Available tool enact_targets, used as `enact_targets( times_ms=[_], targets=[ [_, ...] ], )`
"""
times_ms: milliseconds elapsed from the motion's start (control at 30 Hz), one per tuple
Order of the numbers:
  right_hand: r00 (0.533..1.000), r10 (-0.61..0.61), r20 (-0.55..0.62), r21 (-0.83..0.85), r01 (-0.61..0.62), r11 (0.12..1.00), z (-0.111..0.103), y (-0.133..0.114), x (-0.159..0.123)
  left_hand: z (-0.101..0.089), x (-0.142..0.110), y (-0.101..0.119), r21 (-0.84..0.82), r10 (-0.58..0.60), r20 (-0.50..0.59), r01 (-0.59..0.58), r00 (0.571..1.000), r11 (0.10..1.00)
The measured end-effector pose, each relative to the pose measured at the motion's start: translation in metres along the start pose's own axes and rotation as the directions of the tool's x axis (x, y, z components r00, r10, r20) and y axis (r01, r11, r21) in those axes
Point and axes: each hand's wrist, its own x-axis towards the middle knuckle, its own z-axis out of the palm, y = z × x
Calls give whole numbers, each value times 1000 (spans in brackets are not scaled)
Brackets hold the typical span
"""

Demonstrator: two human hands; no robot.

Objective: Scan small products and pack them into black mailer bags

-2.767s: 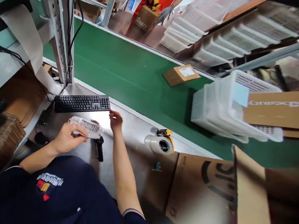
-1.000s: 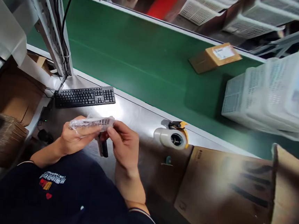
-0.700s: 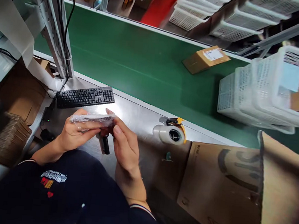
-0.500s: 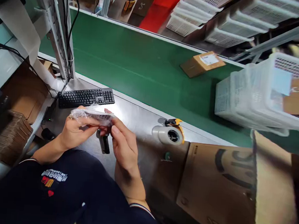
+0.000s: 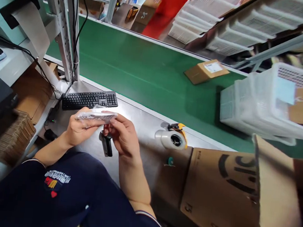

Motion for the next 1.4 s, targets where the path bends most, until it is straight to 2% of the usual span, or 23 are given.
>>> enact_targets(
  times_ms=[133, 267, 400, 567, 633, 733, 967, 1167, 1267, 1400],
  targets=[
    [1000, -16, -8, -17, 16, 1000, -4, -8, 1, 1, -2, 4, 53, -30, 60, 26, 998, 998],
    [999, -36, -15, -41, 36, 999, -5, -16, 3, 3, -2, 7, 17, -127, 102, 126, 987, 992],
    [997, -63, -33, -61, 61, 996, -5, -20, 4, 4, 0, 5, -26, -255, 177, 264, 951, 964],
    [998, -59, 12, -37, 59, 998, -3, -18, 5, 7, 5, 3, -53, -350, 96, 356, 932, 933],
    [998, -56, 28, -44, 57, 997, -1, -16, 7, 7, 7, 1, -85, -362, 55, 366, 930, 927],
    [997, -41, 65, -34, 43, 998, 1, -13, 11, 4, 8, -3, -104, -317, 7, 316, 949, 943],
    [987, 97, 131, 139, -115, 984, 0, -5, 12, 1, 6, -3, -94, -210, -9, 209, 978, 973],
    [983, 127, 132, 161, -148, 976, -2, -8, 9, 0, 6, 8, -72, -300, 28, 301, 954, 951],
    [989, 93, 114, 142, -109, 984, -1, -10, 8, -3, 9, 11, -90, -341, 74, 346, 937, 934],
    [992, 45, 119, 93, -57, 994, 1, -13, 7, -5, 15, 13, -84, -437, 114, 447, 892, 891]
  ],
)
